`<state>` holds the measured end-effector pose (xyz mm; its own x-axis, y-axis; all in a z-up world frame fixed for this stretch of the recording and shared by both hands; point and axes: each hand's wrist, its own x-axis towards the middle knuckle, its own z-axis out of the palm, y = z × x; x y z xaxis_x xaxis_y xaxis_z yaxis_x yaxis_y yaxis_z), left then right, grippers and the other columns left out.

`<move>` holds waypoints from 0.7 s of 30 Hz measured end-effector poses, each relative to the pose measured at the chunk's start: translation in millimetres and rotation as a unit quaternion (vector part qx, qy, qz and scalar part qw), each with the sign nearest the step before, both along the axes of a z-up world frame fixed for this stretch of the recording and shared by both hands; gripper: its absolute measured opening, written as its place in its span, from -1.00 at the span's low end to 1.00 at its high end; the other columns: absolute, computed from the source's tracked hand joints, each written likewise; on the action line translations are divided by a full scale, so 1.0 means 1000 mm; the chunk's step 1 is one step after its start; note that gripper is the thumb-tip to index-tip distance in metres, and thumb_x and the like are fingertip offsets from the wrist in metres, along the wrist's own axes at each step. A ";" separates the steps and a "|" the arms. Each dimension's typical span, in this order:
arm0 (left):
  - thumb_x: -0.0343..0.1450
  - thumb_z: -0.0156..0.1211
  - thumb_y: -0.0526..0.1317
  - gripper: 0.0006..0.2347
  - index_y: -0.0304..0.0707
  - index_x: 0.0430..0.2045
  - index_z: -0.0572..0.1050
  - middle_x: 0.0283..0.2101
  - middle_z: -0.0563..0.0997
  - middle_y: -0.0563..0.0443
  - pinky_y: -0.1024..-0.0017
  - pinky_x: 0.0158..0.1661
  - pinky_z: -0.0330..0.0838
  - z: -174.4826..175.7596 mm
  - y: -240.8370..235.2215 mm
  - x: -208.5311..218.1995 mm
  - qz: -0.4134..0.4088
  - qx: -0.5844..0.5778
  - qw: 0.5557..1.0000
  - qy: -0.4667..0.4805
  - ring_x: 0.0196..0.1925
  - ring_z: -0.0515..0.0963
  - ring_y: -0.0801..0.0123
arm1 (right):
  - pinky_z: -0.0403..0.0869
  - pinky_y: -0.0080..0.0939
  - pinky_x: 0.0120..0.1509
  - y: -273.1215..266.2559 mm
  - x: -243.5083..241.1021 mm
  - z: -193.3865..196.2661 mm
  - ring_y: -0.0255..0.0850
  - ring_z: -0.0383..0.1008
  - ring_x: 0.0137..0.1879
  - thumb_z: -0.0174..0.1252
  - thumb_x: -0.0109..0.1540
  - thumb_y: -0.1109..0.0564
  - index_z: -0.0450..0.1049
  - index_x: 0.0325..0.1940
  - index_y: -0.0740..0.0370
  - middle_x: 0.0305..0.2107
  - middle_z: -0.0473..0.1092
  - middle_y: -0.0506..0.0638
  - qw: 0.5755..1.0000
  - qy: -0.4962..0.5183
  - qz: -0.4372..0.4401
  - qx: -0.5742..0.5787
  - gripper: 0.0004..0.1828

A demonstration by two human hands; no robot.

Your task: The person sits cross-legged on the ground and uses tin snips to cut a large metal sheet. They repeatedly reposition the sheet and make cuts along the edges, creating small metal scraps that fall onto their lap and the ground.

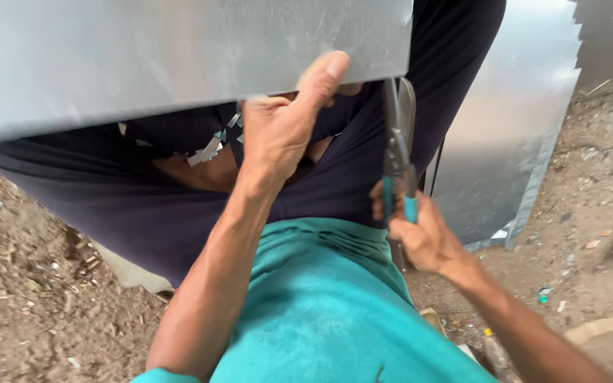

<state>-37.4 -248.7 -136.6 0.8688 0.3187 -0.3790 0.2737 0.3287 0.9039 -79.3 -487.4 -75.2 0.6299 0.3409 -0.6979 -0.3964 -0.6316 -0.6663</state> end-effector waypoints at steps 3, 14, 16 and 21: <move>0.38 0.50 -0.12 -0.65 -0.57 -0.61 0.64 -0.57 0.47 0.15 0.61 -0.53 0.10 0.001 -0.015 0.010 -0.002 -0.019 0.985 0.172 -0.52 0.32 0.58 | 0.40 -0.15 -0.23 0.020 -0.006 -0.010 -0.18 0.37 -0.26 -0.06 -0.05 0.17 0.40 -0.03 0.38 -0.38 0.38 0.05 0.991 0.089 -0.094 0.043 -0.49; 0.38 0.43 -0.23 -0.74 -0.46 -0.15 0.67 -0.24 0.71 0.03 0.73 -0.30 0.41 -0.009 -0.025 0.001 0.048 -0.087 0.994 0.046 -0.32 0.58 0.64 | 0.41 -0.18 -0.33 0.028 0.008 -0.004 -0.22 0.34 -0.43 -0.10 -0.03 0.19 0.40 -0.23 0.39 -0.54 0.36 0.05 0.999 -0.018 -0.038 0.008 -0.65; 0.38 0.42 -0.20 -0.73 -0.42 -0.15 0.64 -0.20 0.73 0.13 0.77 -0.19 0.52 -0.009 -0.026 0.003 0.055 -0.108 0.993 -0.001 -0.25 0.64 0.71 | 0.39 -0.17 -0.36 0.028 0.008 -0.007 -0.22 0.33 -0.46 -0.10 -0.04 0.19 0.40 -0.31 0.39 -0.58 0.36 0.04 0.999 -0.006 -0.052 0.004 -0.70; 0.38 0.47 -0.20 -0.74 -0.46 -0.19 0.69 -0.40 0.67 0.12 0.68 -0.49 0.32 -0.004 -0.027 0.005 0.055 -0.023 0.998 0.000 -0.44 0.56 0.62 | 0.33 -0.16 -0.40 0.027 0.001 -0.012 -0.22 0.27 -0.49 -0.08 -0.02 0.18 0.37 -0.41 0.39 -0.63 0.30 0.04 0.996 0.005 -0.080 0.028 -0.78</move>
